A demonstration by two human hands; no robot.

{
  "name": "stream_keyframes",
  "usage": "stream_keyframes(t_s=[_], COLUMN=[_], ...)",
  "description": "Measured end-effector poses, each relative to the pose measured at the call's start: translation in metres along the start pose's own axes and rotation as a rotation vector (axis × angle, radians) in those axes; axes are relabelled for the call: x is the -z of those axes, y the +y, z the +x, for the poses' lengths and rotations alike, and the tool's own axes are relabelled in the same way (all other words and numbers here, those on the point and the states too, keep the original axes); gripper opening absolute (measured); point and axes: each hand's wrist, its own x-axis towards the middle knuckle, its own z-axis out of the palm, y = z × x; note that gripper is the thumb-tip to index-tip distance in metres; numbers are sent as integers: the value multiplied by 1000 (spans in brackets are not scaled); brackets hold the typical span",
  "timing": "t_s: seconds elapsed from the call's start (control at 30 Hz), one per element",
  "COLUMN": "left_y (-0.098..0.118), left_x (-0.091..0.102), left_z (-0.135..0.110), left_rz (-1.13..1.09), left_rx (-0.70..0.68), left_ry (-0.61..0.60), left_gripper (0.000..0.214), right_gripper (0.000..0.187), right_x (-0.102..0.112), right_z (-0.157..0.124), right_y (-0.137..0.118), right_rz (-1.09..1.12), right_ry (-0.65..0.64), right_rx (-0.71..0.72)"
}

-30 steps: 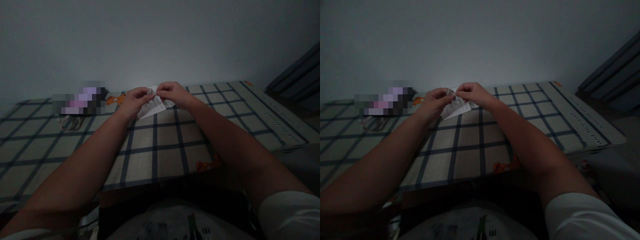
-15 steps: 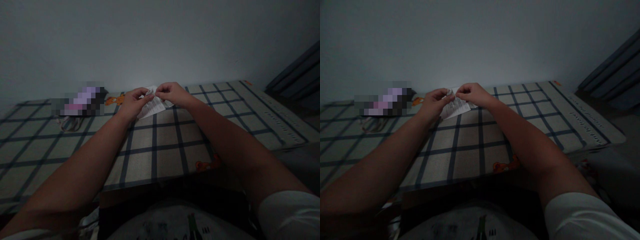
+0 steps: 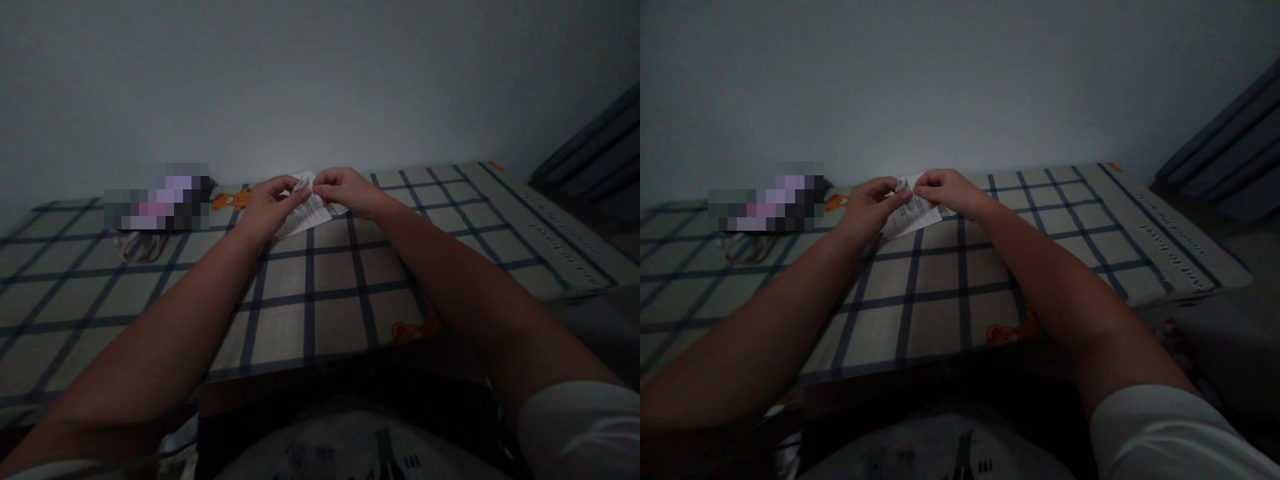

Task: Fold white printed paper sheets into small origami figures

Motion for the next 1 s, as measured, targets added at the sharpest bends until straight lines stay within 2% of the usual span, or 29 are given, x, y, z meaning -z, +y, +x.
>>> stream_keyframes(t_s=[0.13, 0.33, 0.57, 0.8, 1.0], left_y=[0, 0, -1, -4, -9], left_x=[-1, -1, -3, -5, -4], left_z=[-1, 1, 1, 1, 2], left_rz=[-16, -22, -50, -73, -118], left_rx=[8, 27, 40, 90, 155], left_ry=[14, 53, 71, 58, 49], left_gripper=[20, 20, 15, 23, 34], right_gripper=[8, 7, 24, 17, 15], right_x=[-2, -5, -3, -4, 1], right_z=[1, 5, 3, 6, 8], right_y=[-1, 4, -2, 3, 7], right_rz=[-41, -130, -132, -168, -215], right_ry=[11, 104, 98, 136, 207], right_rx=[29, 175, 159, 109, 132])
